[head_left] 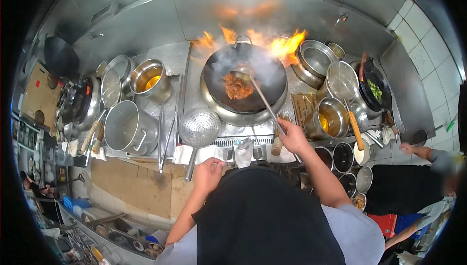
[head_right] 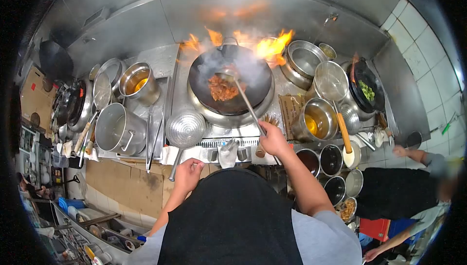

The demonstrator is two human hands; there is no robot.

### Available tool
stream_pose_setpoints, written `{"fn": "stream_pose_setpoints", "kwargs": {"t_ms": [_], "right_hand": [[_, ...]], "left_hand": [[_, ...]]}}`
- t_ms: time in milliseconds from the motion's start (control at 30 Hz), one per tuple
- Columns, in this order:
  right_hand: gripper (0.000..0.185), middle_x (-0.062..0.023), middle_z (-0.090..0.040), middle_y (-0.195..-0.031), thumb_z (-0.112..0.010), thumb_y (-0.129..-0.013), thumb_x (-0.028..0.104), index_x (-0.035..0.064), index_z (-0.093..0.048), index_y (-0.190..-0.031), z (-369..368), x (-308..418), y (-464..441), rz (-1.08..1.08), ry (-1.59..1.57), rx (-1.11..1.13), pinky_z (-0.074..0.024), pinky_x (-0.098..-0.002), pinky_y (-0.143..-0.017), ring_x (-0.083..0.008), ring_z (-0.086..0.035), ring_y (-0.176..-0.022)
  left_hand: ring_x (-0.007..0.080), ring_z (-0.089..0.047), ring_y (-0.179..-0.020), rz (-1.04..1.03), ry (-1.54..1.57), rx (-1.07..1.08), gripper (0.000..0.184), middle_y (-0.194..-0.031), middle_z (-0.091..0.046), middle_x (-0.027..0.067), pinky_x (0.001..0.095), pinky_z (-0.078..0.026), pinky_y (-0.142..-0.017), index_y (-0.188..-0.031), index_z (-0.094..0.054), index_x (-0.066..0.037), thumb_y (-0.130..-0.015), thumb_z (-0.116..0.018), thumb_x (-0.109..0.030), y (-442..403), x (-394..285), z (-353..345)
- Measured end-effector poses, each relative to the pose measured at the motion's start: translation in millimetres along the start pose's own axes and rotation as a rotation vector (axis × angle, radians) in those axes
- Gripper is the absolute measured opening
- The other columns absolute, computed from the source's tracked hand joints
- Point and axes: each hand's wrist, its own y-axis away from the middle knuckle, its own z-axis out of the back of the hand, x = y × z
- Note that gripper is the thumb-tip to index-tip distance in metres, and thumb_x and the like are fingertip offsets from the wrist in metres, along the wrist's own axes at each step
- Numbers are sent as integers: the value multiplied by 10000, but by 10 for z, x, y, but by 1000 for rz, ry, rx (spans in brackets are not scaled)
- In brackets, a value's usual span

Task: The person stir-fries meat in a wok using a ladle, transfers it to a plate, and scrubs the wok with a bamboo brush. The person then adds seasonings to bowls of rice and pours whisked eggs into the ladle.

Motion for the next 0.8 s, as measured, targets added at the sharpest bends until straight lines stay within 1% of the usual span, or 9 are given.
{"fn": "stream_pose_setpoints", "kwargs": {"t_ms": [67, 200, 300, 467, 533, 600, 633, 733, 800], "right_hand": [[585, -292, -684, -1290, -609, -851, -5, -39, -575, -1434, -136, -19, -117, -17, 13, -39, -509, -377, -1044, -388, -680, -1212], [585, -315, -688, -1240, -596, -847, -9, -43, -570, -1430, -319, -273, -273, 178, 41, -272, -526, -402, -1011, -396, -698, -1160], [589, -302, -711, -1166, -600, -840, -12, -40, -573, -1429, 21, 225, -51, 66, 70, 26, -550, -411, -936, -387, -724, -1082], [566, -202, -729, -1197, -671, -873, 14, -14, -587, -1432, 39, 228, 491, 134, -46, 39, -546, -374, -928, -289, -717, -1062], [563, -147, -718, -1258, -682, -893, -7, -13, -578, -1446, 169, 265, 396, -181, -93, 144, -527, -351, -984, -220, -680, -1129], [556, -129, -710, -1278, -662, -895, -50, -24, -575, -1443, 174, 255, 240, -162, -218, 75, -502, -326, -1032, -187, -651, -1184], [583, -114, -700, -1203, -655, -900, -60, -7, -553, -1472, 104, 184, 133, -151, -325, -27, -522, -310, -859, -160, -649, -989], [627, -116, -702, -1103, -640, -891, -71, 6, -525, -1503, -307, -570, -424, 161, -374, -298, -547, -305, -784, -158, -656, -883], [645, -137, -706, -1120, -643, -870, -65, 15, -532, -1500, -349, -566, -675, 81, -86, -322, -536, -314, -881, -184, -669, -996]], "left_hand": [[265, -616, -539, 10, -1, -6, 198, -601, -620, 117, 402, -477, -558, -966, -764, -79, -919, -773, -270, -13, -42, 4], [232, -546, -500, -30, 60, -27, 203, -569, -576, 93, 392, -443, -535, -968, -752, -74, -899, -792, -261, -29, -57, -43], [221, -520, -491, -34, 40, -37, 204, -555, -546, 86, 389, -426, -527, -977, -751, -69, -895, -796, -251, -36, -59, -21], [228, -517, -508, -8, 26, -76, 200, -575, -538, 95, 385, -424, -534, -990, -752, -66, -900, -791, -240, -93, -19, 61], [245, -526, -544, -22, 49, -74, 189, -622, -565, 106, 388, -440, -562, -991, -746, -49, -911, -774, -218, -148, -66, 65], [259, -553, -581, -78, 52, -60, 174, -662, -588, 116, 395, -457, -590, -992, -743, -41, -914, -760, -196, -225, -173, 28], [273, -580, -617, -128, 55, -51, 160, -703, -612, 126, 402, -475, -618, -992, -739, -33, -917, -746, -174, -273, -236, 19], [307, -630, -709, -369, 89, -90, 141, -792, -645, 144, 425, -502, -678, -992, -734, -24, -914, -727, -141, -449, -362, -96], [330, -654, -770, -387, 77, -49, 144, -846, -663, 153, 434, -514, -711, -999, -733, -25, -907, -727, -136, -532, -500, -162]]}}
